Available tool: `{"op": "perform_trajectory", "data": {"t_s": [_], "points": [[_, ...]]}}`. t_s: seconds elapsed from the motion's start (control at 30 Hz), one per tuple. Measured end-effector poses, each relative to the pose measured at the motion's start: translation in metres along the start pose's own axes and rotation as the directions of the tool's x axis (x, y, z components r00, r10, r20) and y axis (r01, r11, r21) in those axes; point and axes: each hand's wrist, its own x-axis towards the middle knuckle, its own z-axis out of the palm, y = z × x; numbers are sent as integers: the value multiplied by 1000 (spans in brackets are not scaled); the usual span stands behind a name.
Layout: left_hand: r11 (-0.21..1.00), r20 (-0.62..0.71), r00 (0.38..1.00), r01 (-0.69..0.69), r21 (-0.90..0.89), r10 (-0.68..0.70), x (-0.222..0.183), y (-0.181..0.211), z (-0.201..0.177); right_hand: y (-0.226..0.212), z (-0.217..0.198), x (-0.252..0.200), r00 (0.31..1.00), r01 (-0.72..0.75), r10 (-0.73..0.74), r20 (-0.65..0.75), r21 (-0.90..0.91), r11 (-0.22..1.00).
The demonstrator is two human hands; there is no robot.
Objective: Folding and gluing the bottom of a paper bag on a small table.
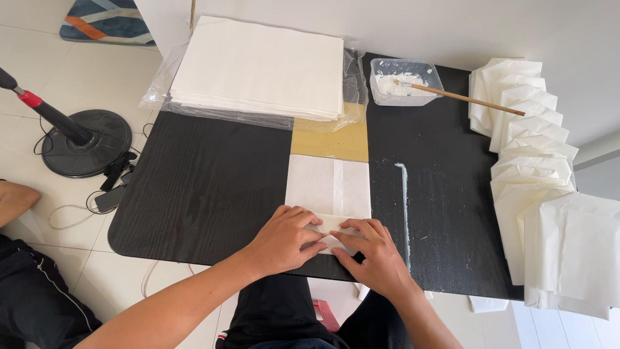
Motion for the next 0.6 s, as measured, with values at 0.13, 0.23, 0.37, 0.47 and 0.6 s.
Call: {"op": "perform_trajectory", "data": {"t_s": [0.13,0.23,0.37,0.47,0.6], "points": [[983,12,987,164,-86,-163,9,2,7,0,9,2,986,-162,164,-33,55,985],[969,11,976,217,-121,-217,15,3,5,2,16,6,969,-244,245,-33,24,969],[907,97,924,382,-176,-370,27,5,-7,-9,9,24,899,-437,438,10,83,896],[857,248,851,502,-119,-464,39,5,-15,-23,-12,44,762,-645,624,174,117,755],[842,390,777,540,-8,-494,56,0,-17,-15,-20,61,635,-751,696,336,60,657]]}}
